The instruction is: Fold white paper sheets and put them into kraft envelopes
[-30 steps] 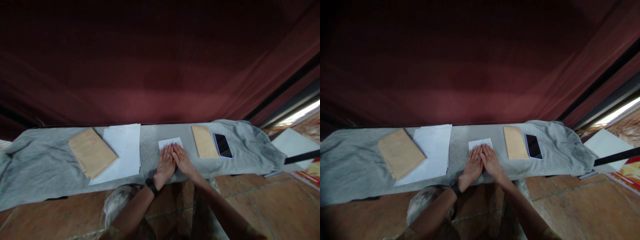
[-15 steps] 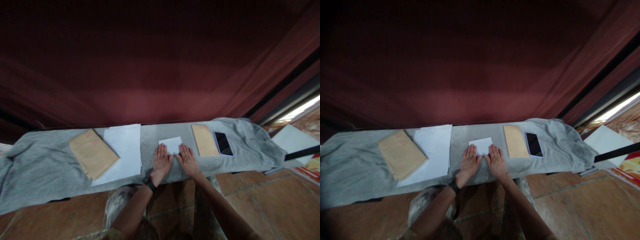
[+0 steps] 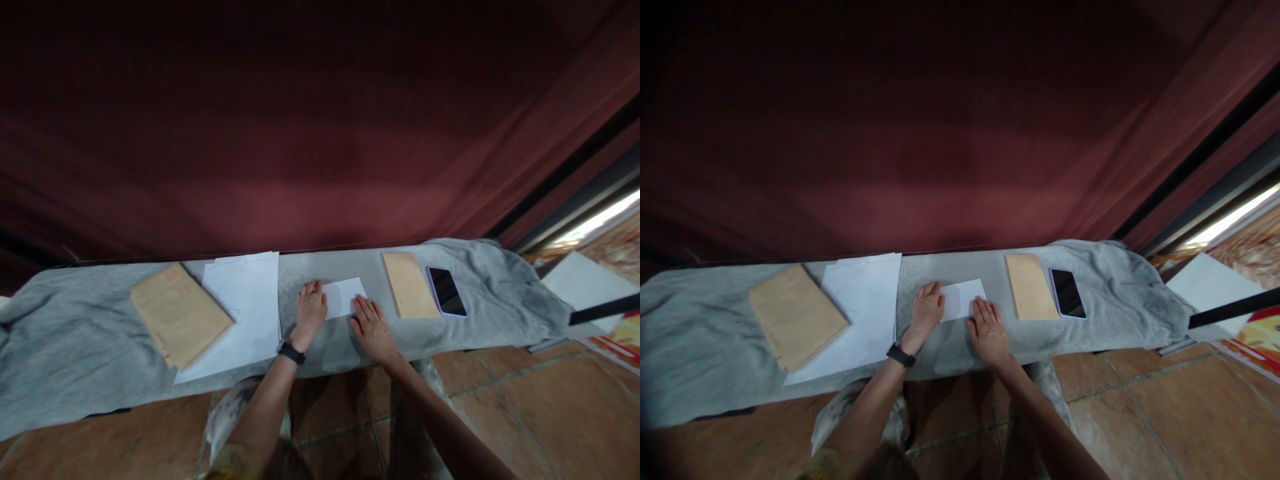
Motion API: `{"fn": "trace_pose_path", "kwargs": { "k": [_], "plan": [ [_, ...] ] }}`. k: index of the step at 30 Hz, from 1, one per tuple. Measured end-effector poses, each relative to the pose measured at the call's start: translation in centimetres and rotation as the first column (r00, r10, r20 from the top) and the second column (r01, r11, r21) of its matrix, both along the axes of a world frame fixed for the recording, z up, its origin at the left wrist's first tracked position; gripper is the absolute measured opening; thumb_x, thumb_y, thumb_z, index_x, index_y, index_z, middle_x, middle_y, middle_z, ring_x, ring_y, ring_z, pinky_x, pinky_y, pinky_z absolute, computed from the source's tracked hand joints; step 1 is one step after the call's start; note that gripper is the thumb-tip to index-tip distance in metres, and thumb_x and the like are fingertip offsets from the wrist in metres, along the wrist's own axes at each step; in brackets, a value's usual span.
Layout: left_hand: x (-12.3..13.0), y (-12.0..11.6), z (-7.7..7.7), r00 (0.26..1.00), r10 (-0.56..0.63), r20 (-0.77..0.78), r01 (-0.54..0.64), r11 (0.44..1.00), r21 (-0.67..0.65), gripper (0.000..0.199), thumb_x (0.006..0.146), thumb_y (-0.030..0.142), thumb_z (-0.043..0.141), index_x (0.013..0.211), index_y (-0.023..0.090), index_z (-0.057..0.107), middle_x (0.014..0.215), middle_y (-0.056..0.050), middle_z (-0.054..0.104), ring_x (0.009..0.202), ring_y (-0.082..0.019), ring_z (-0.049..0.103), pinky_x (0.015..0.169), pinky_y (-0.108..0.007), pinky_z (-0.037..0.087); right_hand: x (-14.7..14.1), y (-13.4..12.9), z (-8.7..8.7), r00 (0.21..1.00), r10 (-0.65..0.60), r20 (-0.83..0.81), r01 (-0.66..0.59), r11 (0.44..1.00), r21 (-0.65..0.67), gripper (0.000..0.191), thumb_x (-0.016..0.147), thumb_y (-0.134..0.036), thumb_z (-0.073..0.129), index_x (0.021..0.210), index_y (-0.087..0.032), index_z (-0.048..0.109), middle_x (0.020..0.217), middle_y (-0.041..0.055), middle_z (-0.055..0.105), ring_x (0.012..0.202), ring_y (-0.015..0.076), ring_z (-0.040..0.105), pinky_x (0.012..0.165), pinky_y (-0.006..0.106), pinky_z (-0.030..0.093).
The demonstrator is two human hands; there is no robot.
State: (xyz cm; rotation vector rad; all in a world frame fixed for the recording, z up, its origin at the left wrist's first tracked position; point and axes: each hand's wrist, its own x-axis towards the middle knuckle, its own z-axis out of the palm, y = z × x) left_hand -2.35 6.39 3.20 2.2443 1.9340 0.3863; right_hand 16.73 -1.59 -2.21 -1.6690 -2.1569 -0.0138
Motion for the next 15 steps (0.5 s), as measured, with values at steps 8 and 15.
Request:
{"fn": "trace_pose_path", "kwargs": {
  "k": [8, 15],
  "plan": [
    [-0.4, 1.5, -0.2, 0.993, -0.009, 0.114, 0.010, 1.000, -0.014, 0.024, 0.087, 0.018, 0.057, 0.107, 0.018, 0.070, 0.111, -0.012, 0.068, 0.116, -0.028, 0.057, 0.107, -0.043, 0.042, 0.1, 0.0, 0.2, 1.000, 0.001, 0.017, -0.001, 1.000, -0.014, 0.053, 0.105, -0.035, 0.037, 0.154, -0.013, 0.042, 0.157, 0.0136, 0.047, 0.147, 0.0263, 0.040, 0.122, 0.050, 0.032],
    [-0.7, 1.4, 0.2, 0.893, 0.051, 0.446, 0.018, 0.989, -0.148, 0.012, 0.083, 0.014, 0.055, 0.084, 0.019, 0.066, 0.093, -0.008, 0.069, 0.104, -0.027, 0.063, 0.099, -0.042, 0.048, 0.1, -0.2, 0.4, 1.000, 0.022, -0.001, -0.022, 1.000, -0.018, 0.055, 0.104, -0.033, 0.041, 0.156, -0.015, 0.039, 0.157, 0.0138, 0.047, 0.146, 0.0271, 0.041, 0.122, 0.051, 0.031]
  ]
}}
